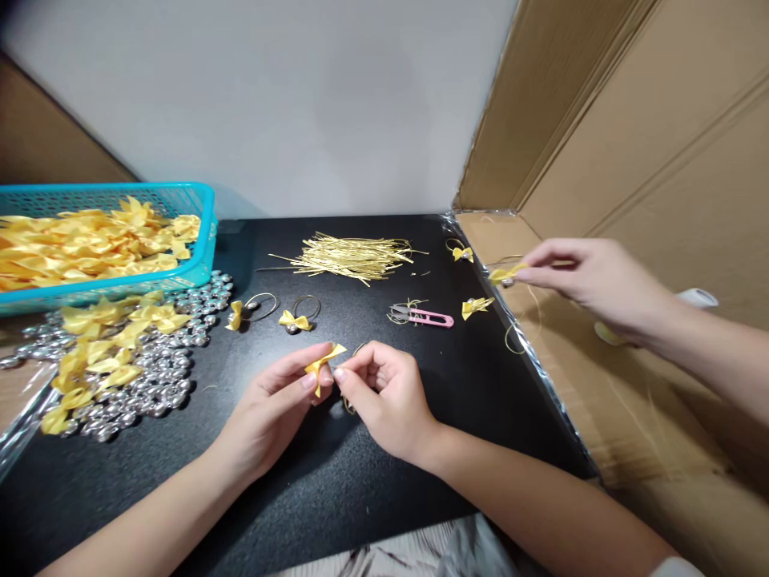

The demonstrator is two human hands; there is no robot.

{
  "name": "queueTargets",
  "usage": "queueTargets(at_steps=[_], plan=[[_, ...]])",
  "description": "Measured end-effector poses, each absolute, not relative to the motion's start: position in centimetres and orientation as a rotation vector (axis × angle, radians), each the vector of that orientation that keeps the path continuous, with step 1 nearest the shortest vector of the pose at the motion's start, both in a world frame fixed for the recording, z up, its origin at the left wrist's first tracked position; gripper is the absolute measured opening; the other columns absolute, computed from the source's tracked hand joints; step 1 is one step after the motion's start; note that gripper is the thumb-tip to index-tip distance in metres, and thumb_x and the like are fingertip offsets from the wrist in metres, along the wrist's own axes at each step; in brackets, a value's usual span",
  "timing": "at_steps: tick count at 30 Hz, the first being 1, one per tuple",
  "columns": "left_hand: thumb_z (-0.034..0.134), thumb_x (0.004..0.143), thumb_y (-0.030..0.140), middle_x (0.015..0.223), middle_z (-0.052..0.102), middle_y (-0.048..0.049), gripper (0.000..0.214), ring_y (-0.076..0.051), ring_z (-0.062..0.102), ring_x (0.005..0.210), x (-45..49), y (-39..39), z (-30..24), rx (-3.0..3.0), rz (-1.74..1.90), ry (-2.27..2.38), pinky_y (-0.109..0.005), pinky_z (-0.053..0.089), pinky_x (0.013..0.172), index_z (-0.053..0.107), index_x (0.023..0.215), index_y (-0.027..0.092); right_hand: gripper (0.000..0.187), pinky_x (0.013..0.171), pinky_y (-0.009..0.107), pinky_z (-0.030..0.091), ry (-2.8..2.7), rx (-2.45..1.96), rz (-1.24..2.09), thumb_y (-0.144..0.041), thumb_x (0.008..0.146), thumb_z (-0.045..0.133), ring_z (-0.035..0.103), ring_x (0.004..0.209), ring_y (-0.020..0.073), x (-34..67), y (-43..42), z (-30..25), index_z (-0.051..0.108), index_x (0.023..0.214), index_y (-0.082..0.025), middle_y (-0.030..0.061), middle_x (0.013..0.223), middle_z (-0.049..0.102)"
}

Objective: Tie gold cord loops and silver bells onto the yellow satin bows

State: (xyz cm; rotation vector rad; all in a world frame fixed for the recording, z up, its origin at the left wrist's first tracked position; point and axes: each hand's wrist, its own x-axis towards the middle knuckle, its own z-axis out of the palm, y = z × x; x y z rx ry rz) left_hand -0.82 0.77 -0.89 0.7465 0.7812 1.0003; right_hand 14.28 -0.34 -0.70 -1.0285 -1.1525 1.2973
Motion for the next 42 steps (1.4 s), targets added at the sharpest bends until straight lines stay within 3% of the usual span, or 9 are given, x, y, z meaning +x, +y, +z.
queueTargets(at_steps=[6,14,24,34,42], plan=[[0.082,0.071,0.03,0.087,0.077,-0.0034,0.025,-0.014,0.066,0.077,-0.9,0.7,-1.0,0.76,1.002,0.803,-0.023,0.05,0.075,0.079,0.096,0.026,0.023,0.047,0.021,0.044,-1.133,-1.042,1.284,-0.035,0.078,0.069,0.052,0.051,0.0075,14.2,-0.4,-0.7,0.057,0.07,-0.017,-0.0012,0.062,0.059],[0.08,0.072,0.03,0.081,0.077,-0.0038,0.027,-0.017,0.067,0.08,-0.9,0.6,-1.3,0.81,1.004,0.819,-0.028,0.05,0.081,0.079,0.098,0.025,0.025,0.045,0.02,0.045,-1.101,-1.024,1.272,-0.038,0.078,0.069,0.053,0.05,0.0078,13.9,-0.6,-0.7,0.057,0.07,-0.018,-0.0008,0.061,0.061],[0.084,0.067,0.029,0.075,0.077,-0.001,0.022,-0.01,0.062,0.066,-1.1,0.8,-0.9,0.737,0.949,0.779,-0.019,0.047,0.065,0.08,0.089,0.025,0.03,0.048,0.019,0.046,-1.004,-0.943,1.488,-0.041,0.074,0.075,0.052,0.048,0.0067,14.0,-0.2,-0.9,0.057,0.068,-0.017,-0.0022,0.059,0.062],[0.08,0.069,0.026,0.071,0.075,-0.0039,0.018,-0.017,0.066,0.068,-1.3,1.2,-0.6,0.832,0.939,0.78,-0.028,0.048,0.068,0.081,0.087,0.022,0.03,0.048,0.019,0.044,-0.881,-0.896,1.661,-0.037,0.068,0.082,0.053,0.049,0.0067,14.0,0.2,-1.7,0.061,0.068,-0.017,-0.0028,0.06,0.064],[0.079,0.07,0.031,0.071,0.074,-0.0031,0.021,-0.014,0.062,0.069,-1.7,1.3,-0.6,0.831,0.967,0.791,-0.023,0.045,0.067,0.081,0.089,0.02,0.029,0.048,0.018,0.044,-0.886,-0.898,1.624,-0.037,0.069,0.081,0.053,0.049,0.0056,14.0,0.3,-1.6,0.061,0.069,-0.016,-0.0025,0.062,0.065]])
